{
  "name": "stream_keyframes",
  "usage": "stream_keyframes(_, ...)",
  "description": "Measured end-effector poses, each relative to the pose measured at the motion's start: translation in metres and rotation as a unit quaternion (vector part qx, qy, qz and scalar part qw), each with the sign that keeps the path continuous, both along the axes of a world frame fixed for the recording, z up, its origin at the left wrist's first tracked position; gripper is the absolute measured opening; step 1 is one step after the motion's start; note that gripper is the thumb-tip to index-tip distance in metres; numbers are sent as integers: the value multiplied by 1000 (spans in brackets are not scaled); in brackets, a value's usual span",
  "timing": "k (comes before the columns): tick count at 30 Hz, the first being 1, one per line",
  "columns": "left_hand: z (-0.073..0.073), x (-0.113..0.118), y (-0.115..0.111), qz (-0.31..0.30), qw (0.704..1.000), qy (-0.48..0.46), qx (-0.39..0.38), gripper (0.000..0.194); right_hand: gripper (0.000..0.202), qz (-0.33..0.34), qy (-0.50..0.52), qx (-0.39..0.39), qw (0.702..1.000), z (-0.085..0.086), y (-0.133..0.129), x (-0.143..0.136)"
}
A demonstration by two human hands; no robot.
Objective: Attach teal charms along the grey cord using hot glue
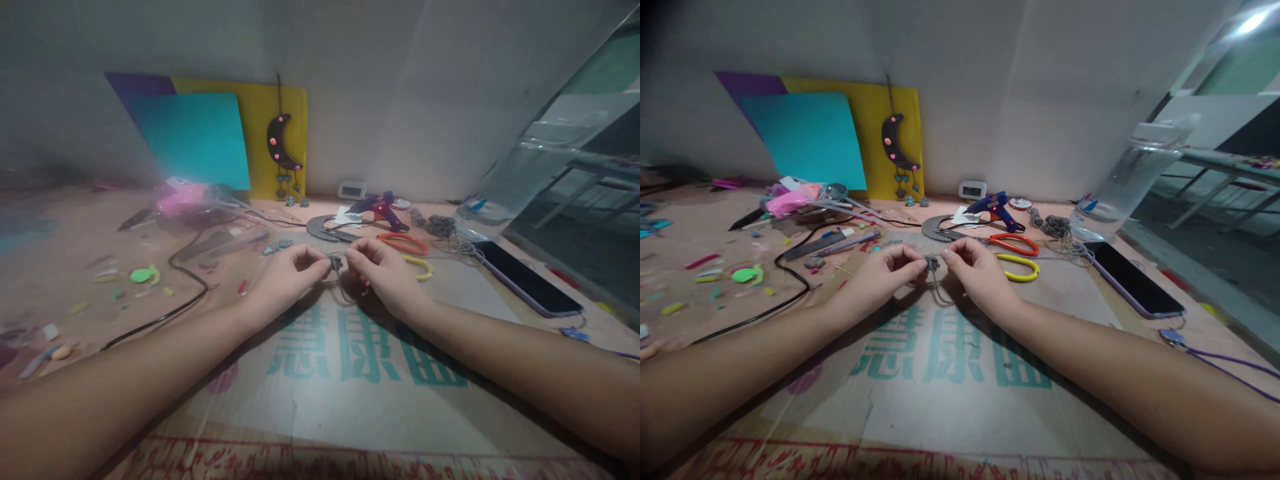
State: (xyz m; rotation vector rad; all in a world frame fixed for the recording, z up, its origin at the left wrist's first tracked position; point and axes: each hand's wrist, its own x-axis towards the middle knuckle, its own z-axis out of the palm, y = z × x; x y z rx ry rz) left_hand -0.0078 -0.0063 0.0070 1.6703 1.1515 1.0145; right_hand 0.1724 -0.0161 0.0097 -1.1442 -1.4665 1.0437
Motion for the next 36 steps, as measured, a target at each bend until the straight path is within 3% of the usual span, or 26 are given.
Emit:
stream_keyframes(3,-1,0,1,-3,1000,-6,2,19,25,-37,-46,37,998,1,5,6)
stream_keyframes(7,-1,0,0,-4,1000,7,27,19,39,-19,-130,101,986,4,10,12)
stream_keyframes(11,0,0,-2,-2,998,20,57,18,17,20,-102,119,987,1,8,11)
stream_keyframes(16,2,0,-3,-16,998,20,60,17,22,15,-148,193,970,0,1,7)
stream_keyframes(24,2,0,-3,-15,998,12,56,19,16,33,-186,197,962,5,0,8)
stream_keyframes(29,1,0,-3,-14,998,11,56,19,29,75,-88,50,992,-3,6,8)
stream_keyframes(31,1,0,-3,-10,998,15,53,19,33,59,-34,24,997,-6,10,9)
stream_keyframes(36,1,0,-3,-3,999,23,45,20,24,-26,-17,91,995,-5,14,12)
